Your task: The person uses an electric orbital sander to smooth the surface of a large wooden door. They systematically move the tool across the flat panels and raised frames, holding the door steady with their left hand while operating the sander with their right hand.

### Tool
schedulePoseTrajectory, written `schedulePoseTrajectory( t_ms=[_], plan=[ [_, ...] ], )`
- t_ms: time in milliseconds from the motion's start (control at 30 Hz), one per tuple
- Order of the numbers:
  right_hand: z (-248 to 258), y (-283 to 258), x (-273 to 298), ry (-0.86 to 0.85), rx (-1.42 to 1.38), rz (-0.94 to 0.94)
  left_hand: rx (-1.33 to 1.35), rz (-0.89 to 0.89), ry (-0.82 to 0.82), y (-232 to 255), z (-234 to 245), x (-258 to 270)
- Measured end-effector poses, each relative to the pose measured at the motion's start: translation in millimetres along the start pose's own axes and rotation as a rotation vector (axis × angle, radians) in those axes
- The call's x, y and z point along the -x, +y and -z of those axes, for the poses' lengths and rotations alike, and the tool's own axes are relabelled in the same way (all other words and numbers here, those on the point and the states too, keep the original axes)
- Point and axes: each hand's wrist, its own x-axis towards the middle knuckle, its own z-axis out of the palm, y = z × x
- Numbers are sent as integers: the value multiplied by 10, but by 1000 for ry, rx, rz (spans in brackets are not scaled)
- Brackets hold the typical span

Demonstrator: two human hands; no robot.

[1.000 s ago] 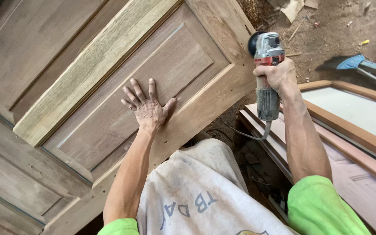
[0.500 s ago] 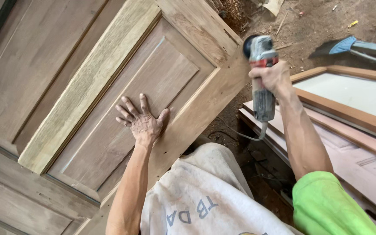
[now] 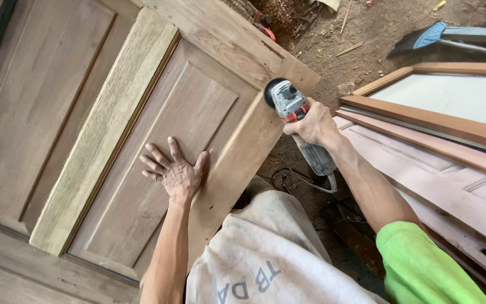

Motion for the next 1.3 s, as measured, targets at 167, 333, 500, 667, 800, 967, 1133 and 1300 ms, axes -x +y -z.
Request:
schedulePoseTrajectory(
  t_ms=[167, 333, 500, 667, 800, 967, 1133, 1300],
  plan=[
    [323, 146, -178, 50, -159, -107, 5, -36, 23, -46, -77, -16],
    [471, 317, -46, 82, -170, -56, -4, -13, -13, -46, -74, -18],
    [-24, 265, 216, -20, -68, -84, 14, 7, -44, -8, 13, -4],
    [286, 161, -3, 48, -92, -105, 9, 21, -90, 11, 65, -21],
    [275, 77, 32, 50, -163, -62, 42, -8, -71, 32, 126, 18],
    [-806, -177, 506, -195, 337, 76, 47, 17, -111, -42, 88, 16],
    [-1153, -332, 718, -291, 509, 135, 0, -32, -73, -596, 103, 207],
    [-383, -240, 171, -121, 292, 5, 81, 46, 83, -1006, 46, 543]
  ],
)
